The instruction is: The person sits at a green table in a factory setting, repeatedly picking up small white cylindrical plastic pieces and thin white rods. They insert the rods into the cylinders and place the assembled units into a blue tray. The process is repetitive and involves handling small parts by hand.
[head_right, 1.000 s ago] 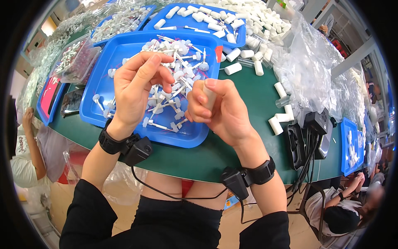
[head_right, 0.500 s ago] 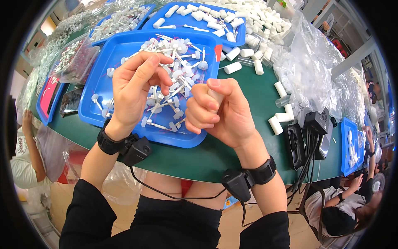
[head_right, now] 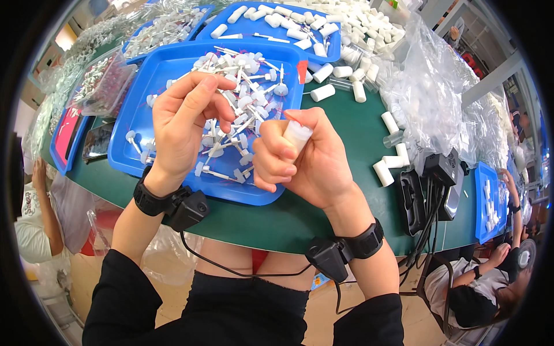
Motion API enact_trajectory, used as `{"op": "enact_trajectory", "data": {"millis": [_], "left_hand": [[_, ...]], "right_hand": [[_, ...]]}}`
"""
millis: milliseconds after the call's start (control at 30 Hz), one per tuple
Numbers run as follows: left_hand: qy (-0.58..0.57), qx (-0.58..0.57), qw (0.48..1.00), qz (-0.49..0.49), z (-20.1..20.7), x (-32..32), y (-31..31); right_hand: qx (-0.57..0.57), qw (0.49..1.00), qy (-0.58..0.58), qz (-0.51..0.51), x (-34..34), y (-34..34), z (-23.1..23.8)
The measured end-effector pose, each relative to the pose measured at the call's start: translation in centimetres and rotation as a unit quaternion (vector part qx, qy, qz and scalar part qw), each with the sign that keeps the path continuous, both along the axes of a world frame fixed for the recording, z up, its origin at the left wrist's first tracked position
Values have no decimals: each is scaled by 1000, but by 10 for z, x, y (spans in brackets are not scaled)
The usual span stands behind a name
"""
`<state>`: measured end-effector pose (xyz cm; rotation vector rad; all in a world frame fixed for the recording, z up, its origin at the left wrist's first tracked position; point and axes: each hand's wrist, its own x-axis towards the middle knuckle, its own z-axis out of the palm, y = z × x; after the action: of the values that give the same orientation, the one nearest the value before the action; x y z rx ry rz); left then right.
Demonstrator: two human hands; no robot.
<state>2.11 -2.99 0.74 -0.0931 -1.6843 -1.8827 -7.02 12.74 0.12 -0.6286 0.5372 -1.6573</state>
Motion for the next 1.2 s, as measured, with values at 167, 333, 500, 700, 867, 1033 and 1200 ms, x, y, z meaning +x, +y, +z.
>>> {"op": "enact_trajectory", "data": {"millis": [167, 333, 500, 700, 867, 1033, 1200], "left_hand": [[-14, -5, 1000, -20, -1, 3, -1], [15, -51, 997, -52, -1, 0, 8], [-8, -25, 993, -117, -2, -4, 11], [-3, -19, 998, -65, 8, 40, 21], [105, 77, 973, 191, 4, 133, 26], [-29, 53, 873, 483, -74, 258, -8], [-344, -94, 804, 476, -227, 317, -17]], "right_hand": [[1, 1000, 0, -18, 4, -2, 3], [81, 995, 24, -43, 9, 0, 8], [109, 983, 102, -106, 14, 3, 17], [143, 929, 295, -172, 51, 8, 41], [118, 835, 451, -290, 100, 24, 48], [136, 802, 489, -314, 103, 65, 34], [143, 803, 501, -290, 97, 74, 22]]}}
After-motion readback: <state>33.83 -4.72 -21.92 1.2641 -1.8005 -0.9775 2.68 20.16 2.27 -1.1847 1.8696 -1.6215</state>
